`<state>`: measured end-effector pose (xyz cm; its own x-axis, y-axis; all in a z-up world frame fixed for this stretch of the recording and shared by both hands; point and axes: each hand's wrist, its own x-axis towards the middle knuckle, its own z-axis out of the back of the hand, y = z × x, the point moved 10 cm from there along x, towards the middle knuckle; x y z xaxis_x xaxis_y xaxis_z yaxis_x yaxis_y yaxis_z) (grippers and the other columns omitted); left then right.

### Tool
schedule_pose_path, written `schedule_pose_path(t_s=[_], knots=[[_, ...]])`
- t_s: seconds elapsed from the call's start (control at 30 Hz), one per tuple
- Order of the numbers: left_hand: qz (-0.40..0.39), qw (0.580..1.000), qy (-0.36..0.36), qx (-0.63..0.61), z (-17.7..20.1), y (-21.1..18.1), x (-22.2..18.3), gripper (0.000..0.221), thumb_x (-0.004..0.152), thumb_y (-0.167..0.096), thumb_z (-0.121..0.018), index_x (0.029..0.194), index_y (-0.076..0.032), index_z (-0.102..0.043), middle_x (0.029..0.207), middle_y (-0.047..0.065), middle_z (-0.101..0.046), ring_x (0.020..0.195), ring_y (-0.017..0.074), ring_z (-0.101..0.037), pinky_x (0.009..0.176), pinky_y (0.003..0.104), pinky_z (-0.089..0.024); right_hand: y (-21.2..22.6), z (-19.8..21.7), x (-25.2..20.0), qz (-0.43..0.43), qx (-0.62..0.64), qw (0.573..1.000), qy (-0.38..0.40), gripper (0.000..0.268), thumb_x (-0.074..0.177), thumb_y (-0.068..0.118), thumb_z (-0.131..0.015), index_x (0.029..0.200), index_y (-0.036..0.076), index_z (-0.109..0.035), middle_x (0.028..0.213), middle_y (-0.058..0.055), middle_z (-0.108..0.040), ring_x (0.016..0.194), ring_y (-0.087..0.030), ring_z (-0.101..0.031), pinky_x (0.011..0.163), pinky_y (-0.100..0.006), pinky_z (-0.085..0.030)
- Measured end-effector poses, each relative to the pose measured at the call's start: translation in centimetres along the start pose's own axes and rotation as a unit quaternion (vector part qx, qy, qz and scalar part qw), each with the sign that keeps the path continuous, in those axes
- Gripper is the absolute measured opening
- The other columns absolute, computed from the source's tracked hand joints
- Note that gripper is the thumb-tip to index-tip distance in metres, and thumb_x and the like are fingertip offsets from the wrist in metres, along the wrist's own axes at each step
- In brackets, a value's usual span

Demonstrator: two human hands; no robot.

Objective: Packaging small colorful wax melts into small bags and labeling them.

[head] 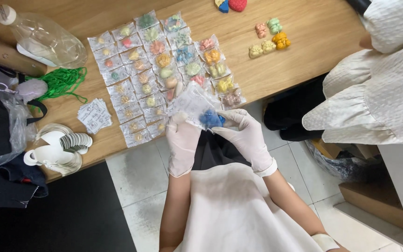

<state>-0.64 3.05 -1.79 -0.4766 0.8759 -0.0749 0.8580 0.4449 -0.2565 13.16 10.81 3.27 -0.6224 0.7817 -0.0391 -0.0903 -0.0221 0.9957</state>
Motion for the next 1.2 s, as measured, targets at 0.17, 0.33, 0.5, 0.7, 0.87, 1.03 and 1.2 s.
schedule_pose_path(t_s=[0.17,0.33,0.5,0.7,0.87,1.03,1.2], knots=[[0.044,0.998,-0.037,0.002,0.9,0.2,-2.9,0.059,0.095,-0.012,-0.063,0.15,-0.001,-0.046,0.151,0.015,-0.055,0.142,0.0315,-0.051,0.124,0.049,-0.036,-3.4,0.0,-1.9,-0.169,0.14,0.976,0.006,0.046,0.079,-0.005,-0.081,0.123,-0.001,-0.071,0.098,-0.005,-0.073,0.086,-0.009,-0.069,0.081,-0.024,-0.058],[0.024,0.977,-0.095,0.187,-1.0,-2.8,-6.1,0.063,0.099,-0.014,-0.061,0.158,-0.012,-0.037,0.16,0.011,-0.045,0.143,0.028,-0.049,0.12,0.049,-0.04,-6.1,-1.0,-3.9,-0.256,0.144,0.953,0.079,0.043,0.08,-0.006,-0.078,0.123,-0.003,-0.072,0.1,-0.008,-0.075,0.087,-0.011,-0.07,0.081,-0.026,-0.058],[0.164,0.923,-0.029,0.346,0.4,-2.3,-8.1,0.097,0.084,-0.008,-0.072,0.163,-0.022,-0.017,0.165,0.007,-0.029,0.142,0.028,-0.041,0.112,0.052,-0.04,-6.5,-1.8,-4.6,-0.282,0.192,0.936,0.089,0.041,0.082,-0.007,-0.075,0.122,-0.003,-0.072,0.104,-0.007,-0.076,0.09,-0.011,-0.071,0.084,-0.027,-0.059],[0.248,0.968,-0.012,-0.036,2.0,-1.5,-8.6,0.095,0.085,-0.044,-0.079,0.153,0.002,-0.032,0.152,0.023,-0.046,0.139,0.0396,-0.05,0.108,0.062,-0.048,-7.2,-1.6,-4.7,-0.282,0.199,0.932,0.111,0.043,0.083,-0.009,-0.074,0.125,-0.003,-0.073,0.109,-0.008,-0.076,0.093,-0.011,-0.068,0.088,-0.025,-0.054],[0.221,0.952,-0.148,0.149,11.3,-2.5,-7.8,0.052,0.095,-0.034,-0.073,0.132,0.0,-0.059,0.129,0.017,-0.067,0.124,0.0313,-0.061,0.107,0.053,-0.05,-6.2,-1.7,-4.3,-0.262,0.206,0.934,0.125,0.04,0.083,-0.009,-0.073,0.122,-0.004,-0.072,0.113,-0.009,-0.076,0.097,-0.012,-0.07,0.092,-0.026,-0.055],[0.205,0.944,-0.14,0.216,11.1,-1.8,-7.3,0.035,0.093,-0.025,-0.071,0.122,-0.005,-0.072,0.123,0.007,-0.072,0.117,0.0188,-0.065,0.105,0.037,-0.05,-6.7,-1.8,-4.1,-0.24,0.222,0.936,0.127,0.039,0.083,-0.009,-0.073,0.122,-0.005,-0.071,0.112,-0.013,-0.076,0.099,-0.014,-0.071,0.093,-0.028,-0.056],[0.207,0.902,-0.187,0.328,17.8,-0.7,-8.5,0.028,0.095,-0.019,-0.074,0.12,-0.007,-0.072,0.116,0.003,-0.072,0.113,0.0148,-0.064,0.103,0.032,-0.049,-7.4,-1.4,-3.7,-0.225,0.187,0.95,0.111,0.035,0.081,-0.009,-0.076,0.115,-0.004,-0.072,0.111,-0.012,-0.076,0.097,-0.014,-0.071,0.091,-0.029,-0.058]])
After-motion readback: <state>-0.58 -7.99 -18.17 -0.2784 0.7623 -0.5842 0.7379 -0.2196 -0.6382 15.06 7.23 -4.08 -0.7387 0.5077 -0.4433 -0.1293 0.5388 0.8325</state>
